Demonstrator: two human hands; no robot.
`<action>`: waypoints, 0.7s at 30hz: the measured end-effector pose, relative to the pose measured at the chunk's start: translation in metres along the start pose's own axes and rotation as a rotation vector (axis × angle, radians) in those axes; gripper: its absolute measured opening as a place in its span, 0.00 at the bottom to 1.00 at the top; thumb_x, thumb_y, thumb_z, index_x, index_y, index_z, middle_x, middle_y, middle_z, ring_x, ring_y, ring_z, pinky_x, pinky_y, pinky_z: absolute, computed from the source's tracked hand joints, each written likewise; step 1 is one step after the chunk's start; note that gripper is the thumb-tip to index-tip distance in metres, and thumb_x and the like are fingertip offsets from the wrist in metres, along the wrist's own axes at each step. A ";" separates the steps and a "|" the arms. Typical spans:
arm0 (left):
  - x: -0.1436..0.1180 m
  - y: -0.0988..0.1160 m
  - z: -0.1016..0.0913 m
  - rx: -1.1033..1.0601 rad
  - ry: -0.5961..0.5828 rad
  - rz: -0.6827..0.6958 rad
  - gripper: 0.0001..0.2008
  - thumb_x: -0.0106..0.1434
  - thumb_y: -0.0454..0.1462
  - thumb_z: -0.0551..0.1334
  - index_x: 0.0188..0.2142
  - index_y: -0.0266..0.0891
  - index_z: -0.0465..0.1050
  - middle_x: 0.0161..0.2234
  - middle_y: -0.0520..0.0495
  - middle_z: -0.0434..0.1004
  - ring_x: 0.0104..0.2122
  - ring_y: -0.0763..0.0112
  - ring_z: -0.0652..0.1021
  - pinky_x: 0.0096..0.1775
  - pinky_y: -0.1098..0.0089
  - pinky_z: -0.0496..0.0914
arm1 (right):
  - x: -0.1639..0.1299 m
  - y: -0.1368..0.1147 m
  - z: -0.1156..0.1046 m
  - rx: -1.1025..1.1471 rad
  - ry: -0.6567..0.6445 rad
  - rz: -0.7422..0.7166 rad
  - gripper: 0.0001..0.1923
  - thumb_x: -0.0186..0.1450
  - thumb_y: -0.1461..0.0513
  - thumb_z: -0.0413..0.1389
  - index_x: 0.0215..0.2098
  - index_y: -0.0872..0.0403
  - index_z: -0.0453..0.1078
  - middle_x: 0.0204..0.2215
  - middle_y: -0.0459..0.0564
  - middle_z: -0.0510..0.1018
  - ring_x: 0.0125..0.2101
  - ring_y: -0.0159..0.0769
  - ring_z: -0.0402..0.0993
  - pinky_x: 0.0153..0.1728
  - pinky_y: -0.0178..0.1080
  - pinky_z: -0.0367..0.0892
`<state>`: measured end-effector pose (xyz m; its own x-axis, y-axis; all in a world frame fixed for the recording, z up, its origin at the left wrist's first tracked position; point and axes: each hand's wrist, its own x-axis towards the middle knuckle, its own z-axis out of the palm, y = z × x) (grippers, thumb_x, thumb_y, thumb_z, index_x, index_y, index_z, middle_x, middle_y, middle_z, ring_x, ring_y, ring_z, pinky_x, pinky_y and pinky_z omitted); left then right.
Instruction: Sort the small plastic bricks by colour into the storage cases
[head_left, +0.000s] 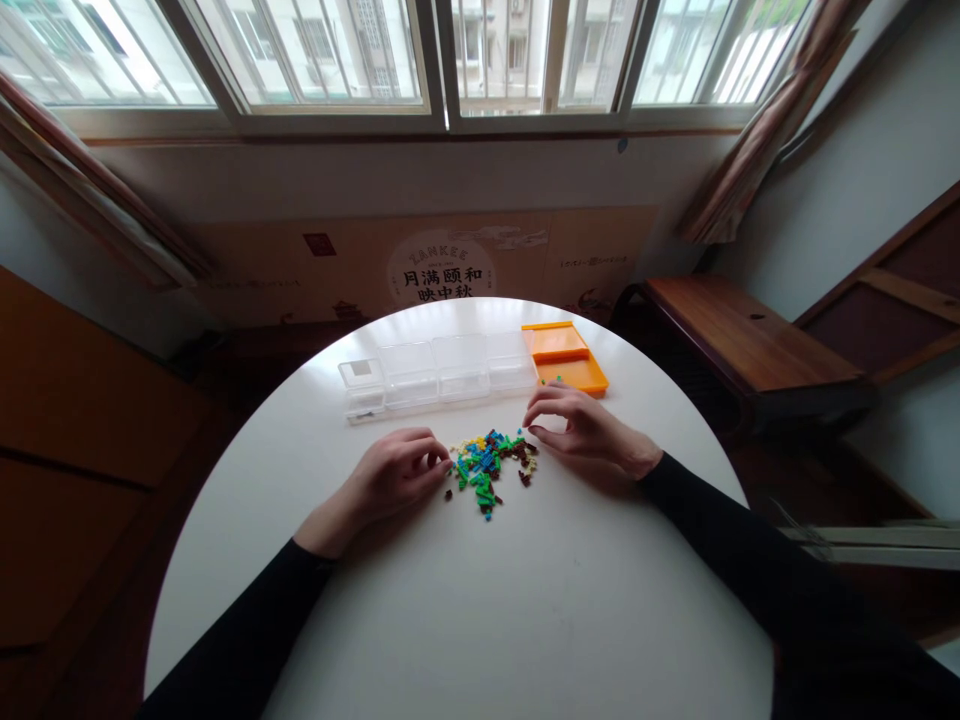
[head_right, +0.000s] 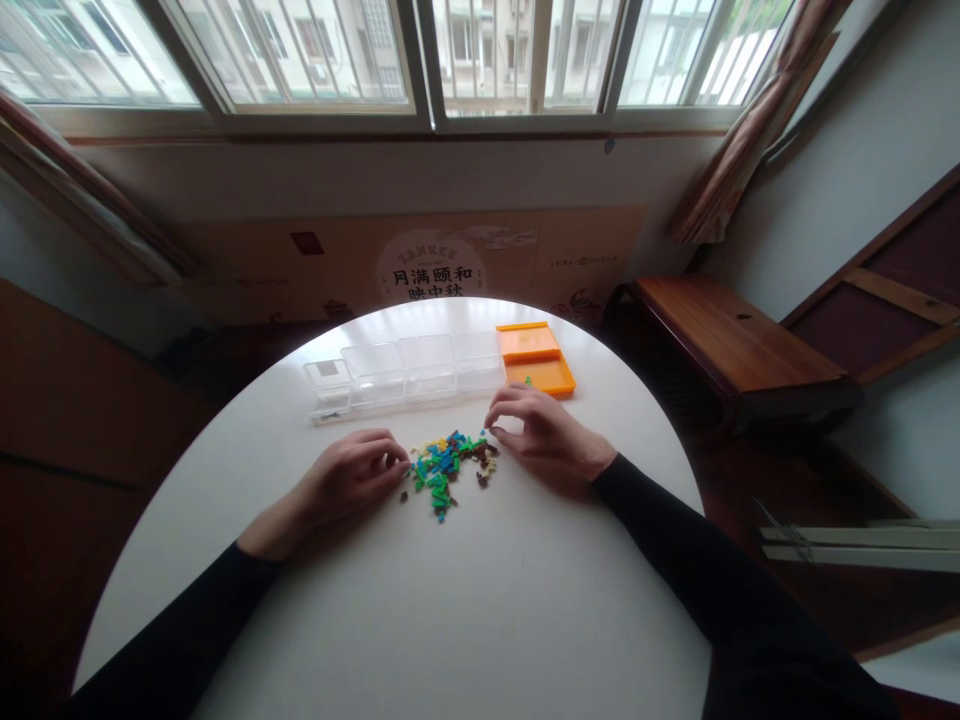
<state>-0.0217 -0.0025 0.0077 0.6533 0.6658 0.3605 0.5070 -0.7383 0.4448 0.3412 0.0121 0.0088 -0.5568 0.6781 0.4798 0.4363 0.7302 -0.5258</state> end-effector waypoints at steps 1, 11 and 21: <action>0.000 0.000 0.000 0.000 -0.001 -0.001 0.09 0.76 0.39 0.65 0.39 0.42 0.83 0.30 0.51 0.74 0.30 0.72 0.73 0.35 0.72 0.67 | 0.000 -0.004 0.001 0.017 -0.030 -0.007 0.06 0.72 0.66 0.63 0.42 0.48 0.81 0.42 0.50 0.83 0.45 0.43 0.78 0.50 0.46 0.75; 0.001 0.002 -0.001 0.004 -0.003 -0.005 0.10 0.76 0.40 0.64 0.39 0.41 0.83 0.30 0.50 0.75 0.29 0.72 0.73 0.35 0.71 0.67 | -0.001 0.001 0.011 0.012 -0.074 0.010 0.05 0.73 0.64 0.63 0.41 0.49 0.82 0.43 0.51 0.83 0.46 0.41 0.78 0.50 0.44 0.76; 0.000 0.001 0.000 0.004 -0.006 -0.006 0.09 0.76 0.39 0.65 0.38 0.41 0.82 0.30 0.51 0.74 0.30 0.72 0.73 0.35 0.71 0.66 | 0.001 0.012 0.007 -0.118 0.134 0.082 0.05 0.76 0.62 0.59 0.42 0.50 0.78 0.43 0.52 0.83 0.46 0.45 0.79 0.51 0.48 0.74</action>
<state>-0.0209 -0.0030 0.0082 0.6538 0.6695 0.3524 0.5131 -0.7347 0.4438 0.3413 0.0210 -0.0018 -0.4201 0.7348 0.5325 0.5601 0.6717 -0.4849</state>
